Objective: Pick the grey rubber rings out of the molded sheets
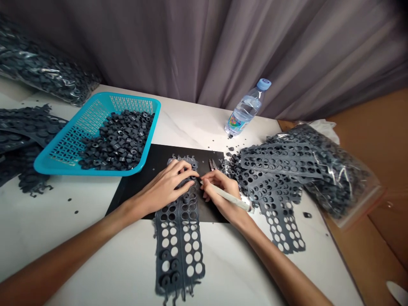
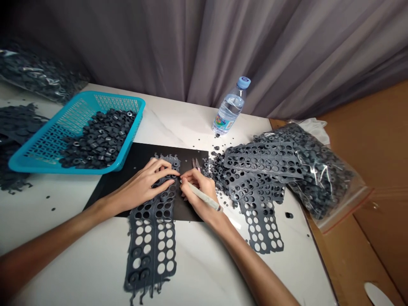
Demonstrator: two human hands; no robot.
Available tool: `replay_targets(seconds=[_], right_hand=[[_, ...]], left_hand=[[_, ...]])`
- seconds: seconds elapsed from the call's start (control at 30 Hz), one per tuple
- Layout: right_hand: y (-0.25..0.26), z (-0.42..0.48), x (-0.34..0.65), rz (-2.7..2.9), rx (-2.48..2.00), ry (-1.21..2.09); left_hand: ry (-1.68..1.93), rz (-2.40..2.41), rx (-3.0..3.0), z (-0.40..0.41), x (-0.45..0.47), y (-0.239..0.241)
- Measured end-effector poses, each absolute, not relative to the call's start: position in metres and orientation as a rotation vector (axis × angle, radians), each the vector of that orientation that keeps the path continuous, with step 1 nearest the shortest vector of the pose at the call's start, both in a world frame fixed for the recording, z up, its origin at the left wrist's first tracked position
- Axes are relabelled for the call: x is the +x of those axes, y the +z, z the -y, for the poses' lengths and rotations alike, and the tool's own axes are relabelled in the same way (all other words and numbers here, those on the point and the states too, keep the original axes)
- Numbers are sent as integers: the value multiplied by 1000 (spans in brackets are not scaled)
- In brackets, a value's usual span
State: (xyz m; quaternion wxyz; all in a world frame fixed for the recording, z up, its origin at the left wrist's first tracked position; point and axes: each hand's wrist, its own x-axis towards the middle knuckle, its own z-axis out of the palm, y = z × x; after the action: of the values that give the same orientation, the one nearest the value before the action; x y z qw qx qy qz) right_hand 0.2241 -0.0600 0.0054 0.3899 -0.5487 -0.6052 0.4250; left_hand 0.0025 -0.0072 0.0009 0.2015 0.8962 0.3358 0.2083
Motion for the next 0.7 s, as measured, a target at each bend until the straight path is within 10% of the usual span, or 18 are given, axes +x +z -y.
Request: replay_targets(seconds=[0.7], right_hand=[[5, 60, 219, 1644, -1408, 986]], left_hand=[[883, -978, 2428, 5, 16, 2]])
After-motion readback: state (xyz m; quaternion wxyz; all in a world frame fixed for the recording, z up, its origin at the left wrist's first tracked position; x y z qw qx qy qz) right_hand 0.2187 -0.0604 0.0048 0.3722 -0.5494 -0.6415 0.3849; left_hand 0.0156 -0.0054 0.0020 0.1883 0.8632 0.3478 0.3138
